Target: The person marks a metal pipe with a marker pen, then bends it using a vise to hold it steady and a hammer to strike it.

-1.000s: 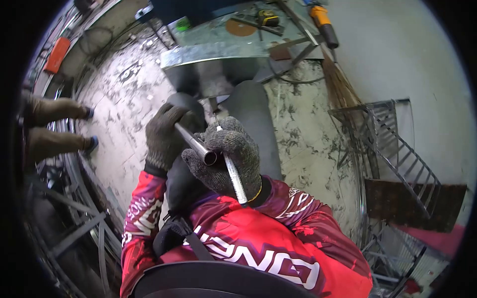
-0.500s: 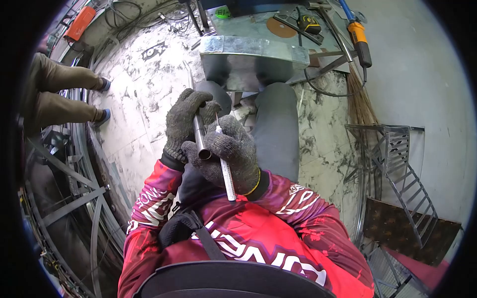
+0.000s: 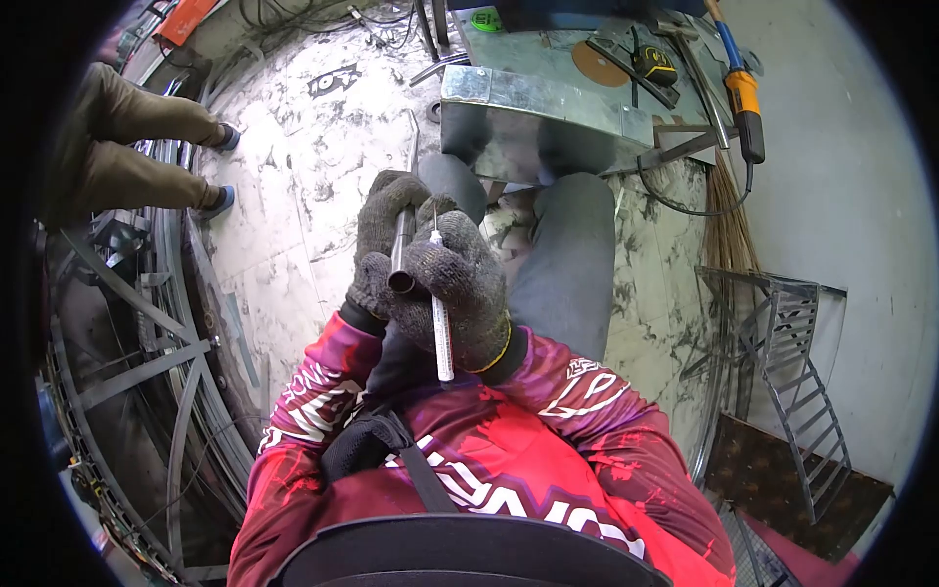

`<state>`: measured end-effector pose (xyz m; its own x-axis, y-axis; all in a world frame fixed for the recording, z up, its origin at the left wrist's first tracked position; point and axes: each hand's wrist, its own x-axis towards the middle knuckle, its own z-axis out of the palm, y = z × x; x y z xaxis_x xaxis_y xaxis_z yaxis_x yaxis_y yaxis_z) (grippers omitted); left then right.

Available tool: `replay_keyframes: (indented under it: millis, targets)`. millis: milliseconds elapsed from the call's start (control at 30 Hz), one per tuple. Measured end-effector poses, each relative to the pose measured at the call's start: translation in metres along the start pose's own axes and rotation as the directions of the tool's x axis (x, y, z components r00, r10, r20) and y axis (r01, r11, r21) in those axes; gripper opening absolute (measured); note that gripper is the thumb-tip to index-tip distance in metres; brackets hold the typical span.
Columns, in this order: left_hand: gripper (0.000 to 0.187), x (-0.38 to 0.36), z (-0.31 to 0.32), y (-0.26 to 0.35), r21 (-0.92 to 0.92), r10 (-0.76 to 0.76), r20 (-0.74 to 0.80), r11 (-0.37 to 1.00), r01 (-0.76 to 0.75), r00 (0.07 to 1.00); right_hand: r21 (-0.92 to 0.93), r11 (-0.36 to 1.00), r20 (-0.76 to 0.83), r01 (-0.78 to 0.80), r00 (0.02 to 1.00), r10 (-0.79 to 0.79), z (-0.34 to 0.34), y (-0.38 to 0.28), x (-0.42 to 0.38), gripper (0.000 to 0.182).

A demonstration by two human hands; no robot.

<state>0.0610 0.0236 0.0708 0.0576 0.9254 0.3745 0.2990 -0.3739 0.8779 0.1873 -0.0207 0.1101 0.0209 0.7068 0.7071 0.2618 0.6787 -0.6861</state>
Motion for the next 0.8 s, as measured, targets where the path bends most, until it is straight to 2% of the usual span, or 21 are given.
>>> replay_keyframes:
  millis: [100,167,200,233,267,300,333,400,467,533,567,600,733,767,800]
  targets:
    - [0.016,-0.005,0.007,-0.005,-0.104,-0.018,-0.079,0.995,0.009,0.997,-0.049,0.999,0.029,0.013,1.000,-0.012,-0.001,0.002,0.003,0.040]
    - [0.017,0.000,0.003,-0.009,-0.114,-0.009,-0.088,0.993,-0.001,0.996,0.073,0.997,0.117,0.019,0.993,-0.027,-0.005,0.004,0.011,0.041]
    - [0.025,0.004,-0.006,-0.012,0.008,-0.037,0.022,0.999,0.037,0.999,0.074,0.997,0.108,0.025,0.994,-0.033,-0.010,0.002,0.014,0.041]
    - [0.034,0.007,-0.011,-0.015,0.135,-0.080,0.124,0.989,0.063,0.989,0.145,0.987,0.164,-0.064,0.986,0.040,-0.017,-0.001,0.015,0.041]
    - [0.034,0.009,-0.011,-0.016,0.139,-0.079,0.125,0.988,0.061,0.989,0.210,0.965,0.228,-0.160,0.967,0.111,-0.024,-0.002,0.013,0.040]
    - [0.029,0.009,-0.010,-0.015,0.160,-0.012,0.077,0.987,-0.001,0.997,0.200,0.965,0.227,-0.169,0.966,0.122,-0.030,-0.001,0.010,0.034]
    - [0.024,0.009,-0.008,-0.013,0.183,0.057,0.029,0.981,-0.061,0.998,0.265,0.917,0.251,-0.298,0.940,0.233,-0.037,-0.005,0.007,0.025]
    - [0.018,0.008,-0.003,-0.007,0.207,0.064,0.009,0.976,-0.064,0.998,0.408,0.779,0.197,-0.476,0.879,0.434,-0.042,-0.017,-0.002,0.016]
    - [0.017,0.008,-0.001,-0.001,0.233,0.000,0.023,0.972,-0.005,1.000,0.422,0.755,0.177,-0.503,0.862,0.476,-0.050,-0.021,-0.005,0.018]
    - [0.015,0.005,0.001,-0.002,0.271,0.045,0.041,0.961,-0.054,0.998,0.457,0.804,0.210,-0.381,0.924,0.318,-0.054,-0.020,-0.003,0.026]
    - [0.015,0.003,0.002,-0.002,0.253,0.035,0.031,0.967,-0.041,0.999,0.553,0.769,0.126,-0.320,0.945,0.303,-0.045,-0.023,-0.004,0.034]
    - [0.014,0.002,0.003,0.000,0.236,0.025,0.020,0.971,-0.029,0.999,0.550,0.770,0.125,-0.322,0.944,0.305,-0.045,-0.026,-0.002,0.034]
    - [0.015,0.002,0.003,0.001,0.176,0.002,-0.025,0.984,0.003,1.000,0.382,0.866,0.194,-0.322,0.944,0.265,-0.047,-0.029,-0.005,0.032]
    - [0.015,0.003,0.000,-0.001,0.186,0.009,0.017,0.982,-0.012,1.000,0.311,0.895,0.211,-0.320,0.941,0.263,-0.048,-0.027,-0.008,0.032]
    - [0.016,0.004,-0.002,-0.003,0.197,0.017,0.059,0.980,-0.028,0.998,0.246,0.951,0.185,-0.186,0.972,0.142,-0.047,-0.025,-0.001,0.032]
